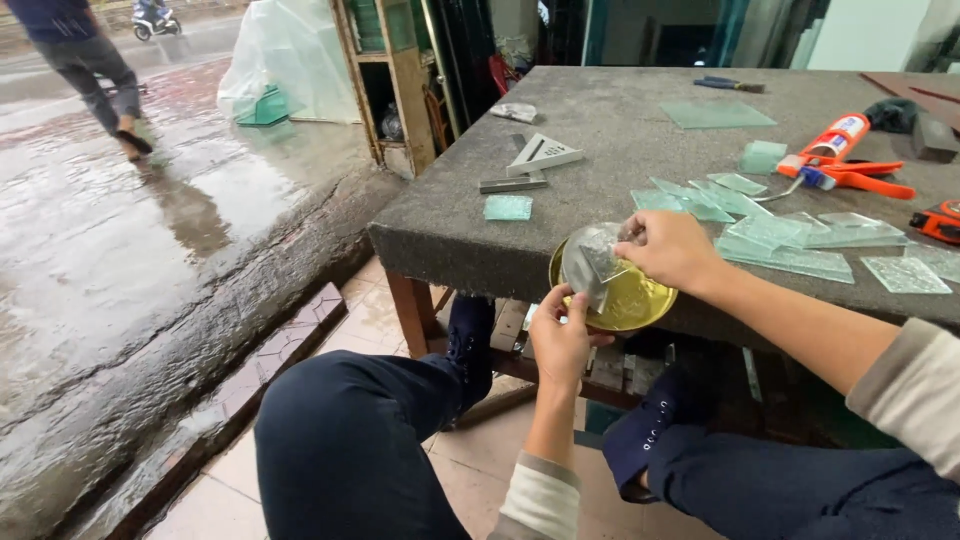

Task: The person smooths the edges of small glass pieces by rubbing them against a wet abrasive surface in a shallow dish. They handle the glass pieces one at a time, repeatedly rubbing the edges while occasionally adding water to the dish.

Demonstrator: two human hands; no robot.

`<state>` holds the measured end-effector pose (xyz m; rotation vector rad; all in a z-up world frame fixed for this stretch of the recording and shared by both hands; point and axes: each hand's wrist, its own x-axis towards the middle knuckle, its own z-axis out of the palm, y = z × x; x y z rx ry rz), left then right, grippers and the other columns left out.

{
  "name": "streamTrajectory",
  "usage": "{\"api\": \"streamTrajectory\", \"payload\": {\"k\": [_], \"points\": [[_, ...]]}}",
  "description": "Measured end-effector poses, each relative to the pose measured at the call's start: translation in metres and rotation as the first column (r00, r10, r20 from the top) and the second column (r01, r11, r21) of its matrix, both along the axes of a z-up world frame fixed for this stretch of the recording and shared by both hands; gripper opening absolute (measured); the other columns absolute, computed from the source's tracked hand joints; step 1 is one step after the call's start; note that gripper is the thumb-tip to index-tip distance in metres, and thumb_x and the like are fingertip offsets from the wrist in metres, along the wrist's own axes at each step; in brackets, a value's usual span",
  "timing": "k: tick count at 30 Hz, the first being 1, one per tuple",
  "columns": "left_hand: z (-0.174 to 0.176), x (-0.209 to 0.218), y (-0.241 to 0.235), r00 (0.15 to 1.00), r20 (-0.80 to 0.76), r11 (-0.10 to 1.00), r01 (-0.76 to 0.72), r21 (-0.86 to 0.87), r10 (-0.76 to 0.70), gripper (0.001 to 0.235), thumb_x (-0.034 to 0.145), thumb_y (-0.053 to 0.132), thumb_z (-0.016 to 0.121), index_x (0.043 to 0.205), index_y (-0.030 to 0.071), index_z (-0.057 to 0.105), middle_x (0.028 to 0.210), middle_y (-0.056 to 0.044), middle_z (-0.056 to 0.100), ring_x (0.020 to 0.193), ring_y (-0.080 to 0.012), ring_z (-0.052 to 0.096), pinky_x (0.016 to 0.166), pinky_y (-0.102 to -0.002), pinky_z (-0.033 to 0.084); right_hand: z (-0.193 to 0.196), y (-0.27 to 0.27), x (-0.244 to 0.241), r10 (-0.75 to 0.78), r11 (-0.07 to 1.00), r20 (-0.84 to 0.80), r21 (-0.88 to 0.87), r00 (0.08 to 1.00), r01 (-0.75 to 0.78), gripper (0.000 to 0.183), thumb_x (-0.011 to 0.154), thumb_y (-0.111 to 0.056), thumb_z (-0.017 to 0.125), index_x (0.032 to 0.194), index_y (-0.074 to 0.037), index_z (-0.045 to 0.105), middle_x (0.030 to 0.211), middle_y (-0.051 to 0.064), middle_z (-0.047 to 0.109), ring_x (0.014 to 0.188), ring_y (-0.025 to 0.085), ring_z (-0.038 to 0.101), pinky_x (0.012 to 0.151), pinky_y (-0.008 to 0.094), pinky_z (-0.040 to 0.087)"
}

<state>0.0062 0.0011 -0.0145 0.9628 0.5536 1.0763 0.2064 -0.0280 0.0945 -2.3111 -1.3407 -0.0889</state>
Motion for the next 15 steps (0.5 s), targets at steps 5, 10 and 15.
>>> {"api": "streamTrajectory", "payload": {"k": [5,10,15], "points": [[-0.001,0.003,-0.001,1.000,0.004,1.000,-0.015,0.014,0.014,0.021,0.114,0.010,0.060,0.125,-0.002,0.073,0.097,-0.018,0.056,0.069,-0.0513,0.076,0.057,-0.051,0.072,0.010,-0.007,-0.018,-0.011,0.998,-0.051,-0.055,0.999,0.009,0.043,0.086,-0.047,0.081,0.118,-0.018,0.084,0.085,0.001,0.088,0.084,0.023,0.086,0.092,0.041,0.063],[0.013,-0.009,-0.012,0.999,0.008,0.999,-0.038,0.015,0.038,0.019,0.112,0.008,0.063,0.121,-0.002,0.076,0.095,-0.021,0.058,0.064,-0.0501,0.075,0.054,-0.049,0.072,0.001,0.004,0.011,-0.005,1.000,-0.055,0.000,0.998,0.005,0.037,0.091,-0.042,0.079,0.119,-0.018,0.084,0.088,0.001,0.089,0.079,0.024,0.085,0.086,0.040,0.063],[0.010,-0.005,-0.010,0.997,0.040,0.998,-0.059,0.001,0.059,0.016,0.110,0.007,0.066,0.118,-0.001,0.078,0.093,-0.022,0.058,0.062,-0.0507,0.074,0.052,-0.049,0.071,0.014,-0.006,-0.015,0.003,0.999,-0.112,-0.037,0.994,-0.007,0.038,0.088,-0.039,0.080,0.119,-0.017,0.085,0.075,0.001,0.085,0.065,0.020,0.084,0.082,0.033,0.061]]}}
